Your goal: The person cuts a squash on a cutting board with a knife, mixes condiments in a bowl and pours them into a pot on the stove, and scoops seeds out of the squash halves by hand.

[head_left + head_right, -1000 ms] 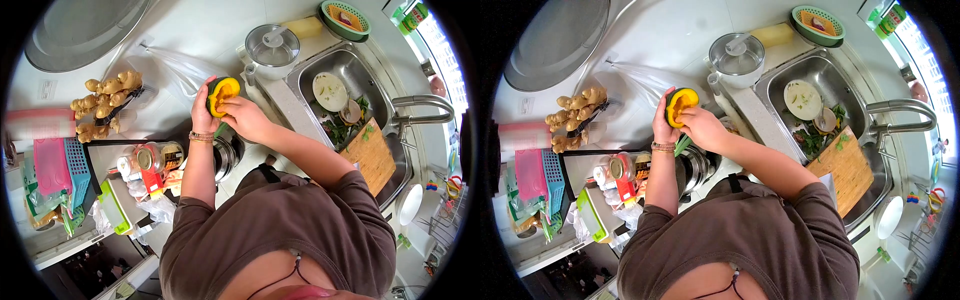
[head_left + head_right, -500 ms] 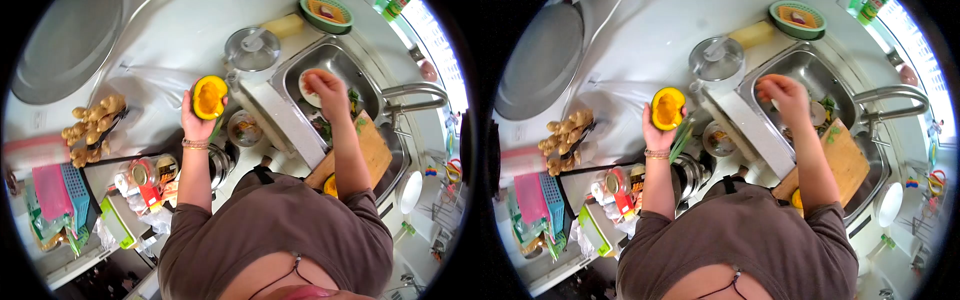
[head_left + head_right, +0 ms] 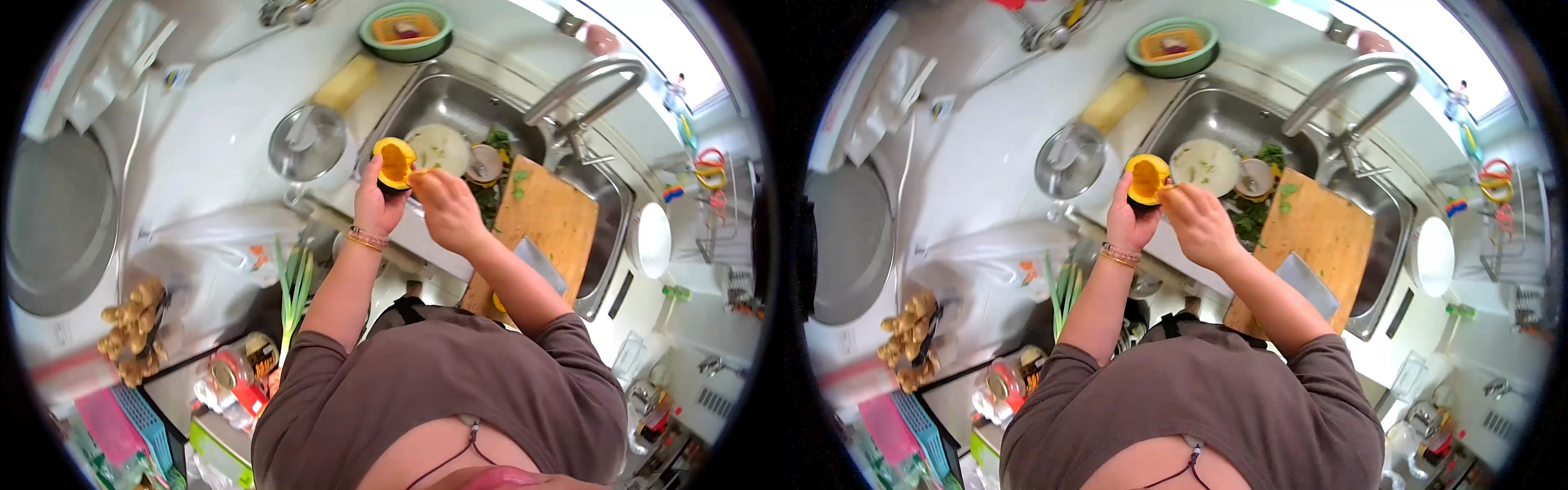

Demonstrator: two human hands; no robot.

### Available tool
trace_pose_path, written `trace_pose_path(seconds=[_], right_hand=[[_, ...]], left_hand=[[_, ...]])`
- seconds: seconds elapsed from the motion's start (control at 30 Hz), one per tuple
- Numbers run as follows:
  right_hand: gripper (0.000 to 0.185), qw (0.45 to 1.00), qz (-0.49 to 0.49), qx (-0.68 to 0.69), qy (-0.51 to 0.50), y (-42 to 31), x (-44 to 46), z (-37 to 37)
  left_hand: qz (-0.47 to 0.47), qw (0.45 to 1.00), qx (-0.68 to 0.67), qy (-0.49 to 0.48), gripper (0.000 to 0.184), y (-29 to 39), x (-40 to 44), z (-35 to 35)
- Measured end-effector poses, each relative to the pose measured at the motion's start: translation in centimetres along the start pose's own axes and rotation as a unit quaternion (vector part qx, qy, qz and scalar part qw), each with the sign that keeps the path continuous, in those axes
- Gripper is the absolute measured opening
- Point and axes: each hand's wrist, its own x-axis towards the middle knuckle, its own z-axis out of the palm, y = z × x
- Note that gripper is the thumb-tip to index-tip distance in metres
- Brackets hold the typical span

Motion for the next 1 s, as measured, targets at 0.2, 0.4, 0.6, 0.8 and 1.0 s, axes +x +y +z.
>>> trace_pose_path(seconds=[0.2,0.4,0.6,0.8,1.0], right_hand=[[0.031,0.934,0.265,-0.141,-0.193,12.1,-5.0,-1.2],[0.039,0.757,0.417,-0.429,-0.263,28.3,-11.4,-12.1],[0.034,0.686,0.441,-0.445,-0.369,26.1,-8.9,-14.8],[0.023,0.553,0.673,0.487,0.063,19.1,-2.9,-0.8],[0.026,0.683,0.636,0.358,0.0,19.5,1.0,1.2]], left_hand=[[-0.012,1.0,0.02,0.02,0.043,-1.7,5.0,1.0],[-0.129,0.991,0.024,0.019,0.039,-2.7,7.4,1.2],[-0.148,0.987,0.035,0.05,0.044,-3.6,8.9,0.5],[-0.139,0.983,0.066,0.103,0.039,-3.6,9.9,0.1],[-0.063,0.978,0.187,0.063,0.034,-4.4,10.7,0.6]])
